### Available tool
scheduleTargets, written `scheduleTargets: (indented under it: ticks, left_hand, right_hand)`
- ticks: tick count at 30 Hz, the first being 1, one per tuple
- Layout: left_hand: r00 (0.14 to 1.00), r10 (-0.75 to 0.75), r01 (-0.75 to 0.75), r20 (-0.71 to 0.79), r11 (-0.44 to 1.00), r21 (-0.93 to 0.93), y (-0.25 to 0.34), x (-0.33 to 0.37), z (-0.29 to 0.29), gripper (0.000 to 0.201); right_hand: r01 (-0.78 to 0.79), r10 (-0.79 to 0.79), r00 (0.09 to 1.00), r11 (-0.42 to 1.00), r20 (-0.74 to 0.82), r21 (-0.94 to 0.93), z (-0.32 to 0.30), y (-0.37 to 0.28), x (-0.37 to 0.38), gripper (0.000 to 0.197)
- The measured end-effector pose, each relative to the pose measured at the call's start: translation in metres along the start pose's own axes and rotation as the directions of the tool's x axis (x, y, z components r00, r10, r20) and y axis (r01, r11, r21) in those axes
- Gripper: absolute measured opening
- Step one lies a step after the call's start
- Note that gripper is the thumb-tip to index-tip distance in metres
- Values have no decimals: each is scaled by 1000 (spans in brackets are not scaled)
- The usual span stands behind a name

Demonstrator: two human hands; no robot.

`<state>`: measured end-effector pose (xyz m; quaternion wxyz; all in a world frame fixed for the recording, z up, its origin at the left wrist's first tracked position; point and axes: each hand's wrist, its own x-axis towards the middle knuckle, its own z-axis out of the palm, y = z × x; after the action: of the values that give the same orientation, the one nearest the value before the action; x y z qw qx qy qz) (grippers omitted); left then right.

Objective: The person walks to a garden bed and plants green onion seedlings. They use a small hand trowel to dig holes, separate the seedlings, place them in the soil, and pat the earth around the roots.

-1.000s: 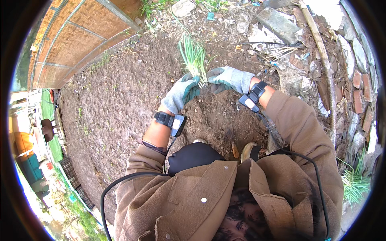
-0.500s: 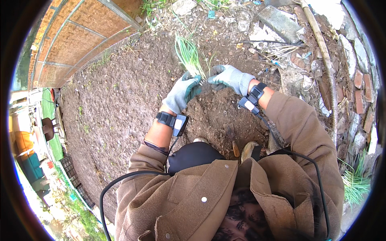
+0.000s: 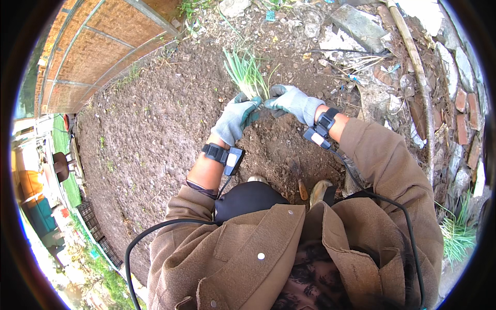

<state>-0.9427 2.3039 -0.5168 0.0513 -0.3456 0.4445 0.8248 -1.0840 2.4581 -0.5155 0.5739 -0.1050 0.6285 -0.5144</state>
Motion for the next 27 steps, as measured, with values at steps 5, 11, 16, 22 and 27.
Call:
scheduleTargets:
  ticks: [5, 11, 16, 22, 27]
  left_hand:
    - [999, -24, 26, -38, 998, 53, 0, 2, -3, 29]
    - [998, 34, -32, -52, 999, 40, -4, 4, 0, 27]
    - [999, 27, -26, -39, 1000, 14, -4, 7, 1, 28]
    - [994, 97, -97, -42, 995, 13, -9, 6, 11, 30]
    - [986, 69, -57, -150, 995, 82, -9, 7, 12, 30]
  right_hand:
    - [-28, 32, 999, 992, -32, 124, 1, 7, 5, 38]
    - [80, -68, 993, 988, -93, 133, 3, 12, 9, 45]
    - [47, -45, 998, 998, -52, 39, 2, 13, 10, 38]
    - [48, -49, 998, 999, -34, -19, 1, 17, 14, 34]
    - [84, -61, 988, 983, -142, 164, 8, 26, 16, 40]
